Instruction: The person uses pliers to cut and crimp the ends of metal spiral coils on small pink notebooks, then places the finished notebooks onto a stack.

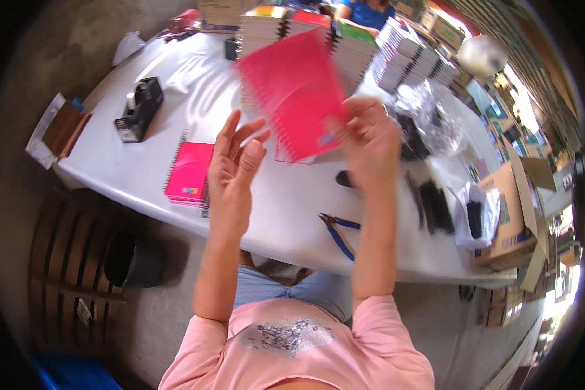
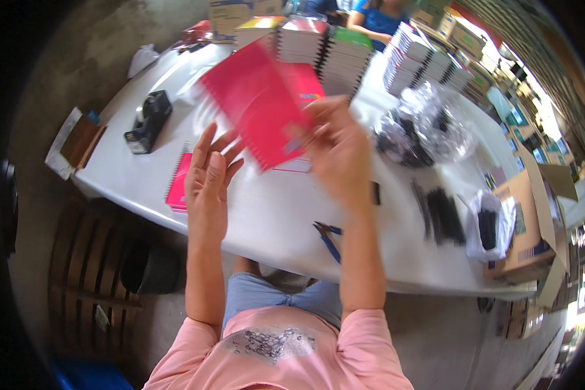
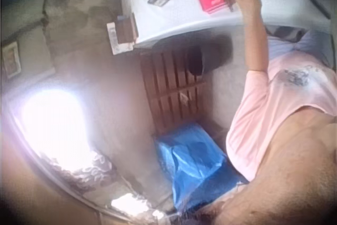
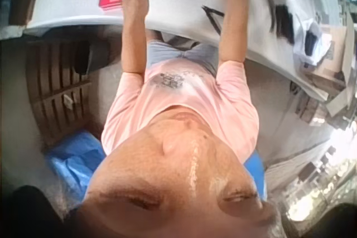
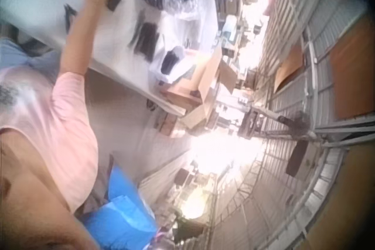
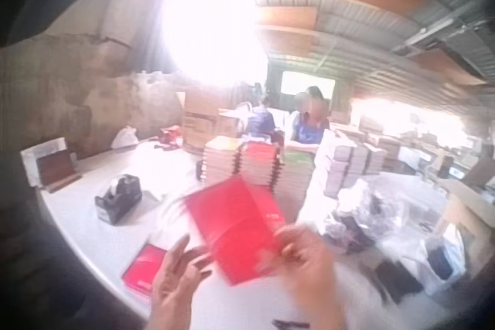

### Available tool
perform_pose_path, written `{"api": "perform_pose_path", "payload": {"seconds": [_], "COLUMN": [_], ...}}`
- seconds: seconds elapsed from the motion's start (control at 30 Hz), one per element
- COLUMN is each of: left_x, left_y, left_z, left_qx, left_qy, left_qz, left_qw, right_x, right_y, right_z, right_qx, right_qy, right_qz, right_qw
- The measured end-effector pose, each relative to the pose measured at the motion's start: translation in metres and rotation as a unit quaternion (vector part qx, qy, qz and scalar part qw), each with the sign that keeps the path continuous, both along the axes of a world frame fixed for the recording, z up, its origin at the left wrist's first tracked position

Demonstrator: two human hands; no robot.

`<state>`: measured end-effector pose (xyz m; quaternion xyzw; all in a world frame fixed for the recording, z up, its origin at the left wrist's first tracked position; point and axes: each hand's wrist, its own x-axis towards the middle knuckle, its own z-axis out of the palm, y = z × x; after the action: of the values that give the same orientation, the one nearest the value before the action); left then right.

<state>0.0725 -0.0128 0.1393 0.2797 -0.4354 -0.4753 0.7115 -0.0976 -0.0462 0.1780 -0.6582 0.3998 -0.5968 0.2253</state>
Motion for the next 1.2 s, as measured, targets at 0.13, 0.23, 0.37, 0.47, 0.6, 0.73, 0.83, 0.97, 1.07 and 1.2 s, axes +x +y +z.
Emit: {"api": "perform_pose_path", "payload": {"seconds": [0.13,0.23,0.37,0.47,0.6,0.73,0.83,0.97,1.07,1.2], "left_x": [0.004,0.037,0.016,-0.007,-0.022,-0.027,-0.029,-0.024,-0.026,-0.024], "left_y": [0.005,0.008,0.011,0.009,0.008,0.005,0.008,0.008,0.008,0.01], "left_z": [-0.026,-0.036,-0.072,-0.097,-0.133,-0.138,-0.134,-0.133,-0.135,-0.137], "left_qx": [0.02,-0.111,-0.105,-0.087,-0.084,-0.085,-0.103,-0.112,-0.125,-0.146], "left_qy": [-0.058,-0.571,-0.752,-0.73,-0.654,-0.598,-0.608,-0.574,-0.562,-0.558], "left_qz": [0.018,0.158,0.109,0.148,0.279,0.339,0.333,0.316,0.312,0.324], "left_qw": [0.998,0.798,0.642,0.662,0.698,0.721,0.713,0.747,0.756,0.749], "right_x": [-0.009,-0.08,-0.223,-0.266,-0.244,-0.253,-0.26,-0.253,-0.262,-0.211], "right_y": [0.046,0.032,0.016,0.015,0.006,0.013,0.018,0.017,0.018,0.027], "right_z": [-0.047,-0.08,-0.144,-0.17,-0.143,-0.13,-0.129,-0.128,-0.139,-0.104], "right_qx": [0.001,0.133,0.266,0.249,0.283,0.221,0.088,0.254,0.255,0.124], "right_qy": [0.087,0.146,0.448,0.448,0.531,0.539,0.524,0.463,0.504,0.454], "right_qz": [-0.012,-0.189,-0.481,-0.418,-0.42,-0.416,-0.38,-0.314,-0.348,-0.298], "right_qw": [0.996,0.962,0.706,0.75,0.68,0.698,0.758,0.789,0.748,0.831]}}
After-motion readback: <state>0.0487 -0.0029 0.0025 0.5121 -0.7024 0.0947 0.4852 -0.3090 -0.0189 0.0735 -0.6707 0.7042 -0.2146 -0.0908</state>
